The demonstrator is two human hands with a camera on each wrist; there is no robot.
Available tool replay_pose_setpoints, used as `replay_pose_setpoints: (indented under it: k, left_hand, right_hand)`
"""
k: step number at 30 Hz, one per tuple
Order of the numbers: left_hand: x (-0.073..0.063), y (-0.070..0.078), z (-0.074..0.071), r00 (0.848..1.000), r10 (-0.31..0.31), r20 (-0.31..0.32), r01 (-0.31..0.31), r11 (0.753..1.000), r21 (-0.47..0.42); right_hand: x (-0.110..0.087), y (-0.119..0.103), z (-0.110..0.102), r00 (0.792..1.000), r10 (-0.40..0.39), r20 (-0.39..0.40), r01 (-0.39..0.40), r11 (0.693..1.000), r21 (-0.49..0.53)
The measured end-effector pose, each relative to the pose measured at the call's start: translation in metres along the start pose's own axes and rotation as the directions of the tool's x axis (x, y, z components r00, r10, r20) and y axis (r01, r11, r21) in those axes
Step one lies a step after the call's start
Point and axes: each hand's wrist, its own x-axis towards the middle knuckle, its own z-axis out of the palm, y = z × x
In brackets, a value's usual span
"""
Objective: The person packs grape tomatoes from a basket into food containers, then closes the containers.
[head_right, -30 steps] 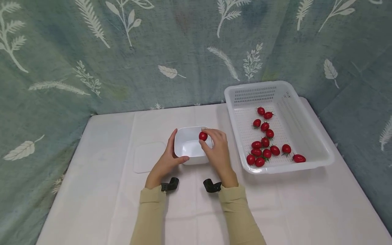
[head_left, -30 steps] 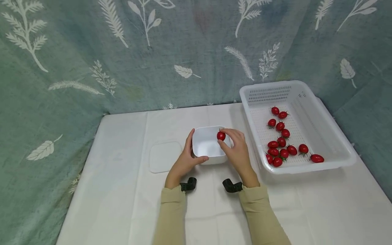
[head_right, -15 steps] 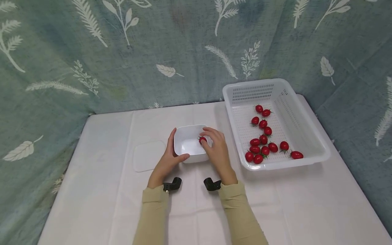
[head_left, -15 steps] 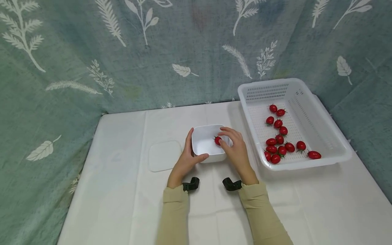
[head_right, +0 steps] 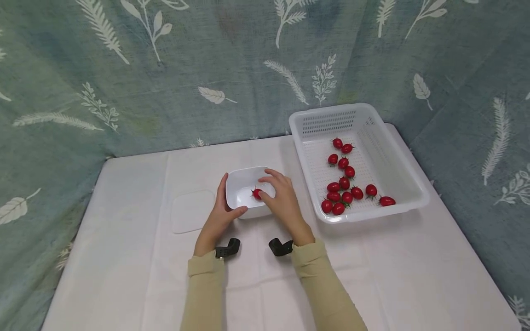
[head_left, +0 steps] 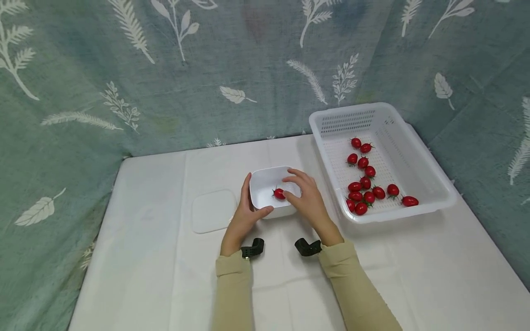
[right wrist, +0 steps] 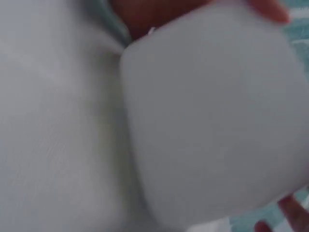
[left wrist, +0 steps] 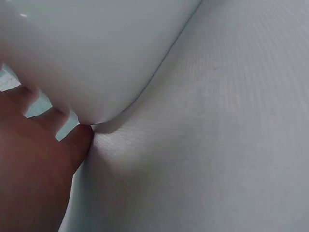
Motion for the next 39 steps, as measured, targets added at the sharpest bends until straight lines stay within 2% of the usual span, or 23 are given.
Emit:
replay_pose_setpoints:
  k: [4,8,14,20,24,29,32,39]
  left_hand:
    - [-0.001,-0.001,-0.001,1.000,-0.001,-0.004,0.001,1.000,0.019]
    - [-0.005,0.000,-0.003,1.000,-0.026,0.006,0.026,0.999,0.019]
    - [-0.010,-0.001,-0.004,0.999,-0.037,0.030,0.037,0.999,-0.008]
    - [-0.008,0.001,-0.004,0.998,-0.065,0.009,0.064,0.998,0.027]
    - [-0.006,0.005,-0.007,0.997,-0.076,0.030,0.075,0.996,0.057]
    - [-0.003,0.012,-0.011,0.992,-0.077,0.101,0.071,0.995,0.063]
    - [-0.002,0.014,-0.012,0.988,-0.091,0.128,0.086,0.995,0.046]
    - [-0.005,0.014,-0.013,0.988,-0.119,0.104,0.113,0.992,0.061]
  right_hand:
    - [0.000,-0.014,-0.009,0.999,0.032,0.022,-0.032,0.999,-0.032]
    - [-0.003,-0.027,-0.019,0.998,0.039,0.058,-0.038,0.999,-0.014]
    - [-0.006,-0.041,-0.032,0.992,-0.040,0.121,0.034,0.998,0.051]
    - [0.003,-0.059,-0.064,0.980,-0.104,0.170,0.081,0.988,0.135]
    - [0.010,-0.076,-0.089,0.983,-0.075,0.165,0.055,0.991,0.120]
    - [0.013,-0.086,-0.119,0.994,0.002,0.112,-0.009,0.998,0.064]
    - [0.017,-0.079,-0.132,0.996,0.043,0.084,-0.047,0.998,0.038]
    - [0.038,-0.045,-0.159,0.978,0.184,0.096,-0.188,0.981,0.039]
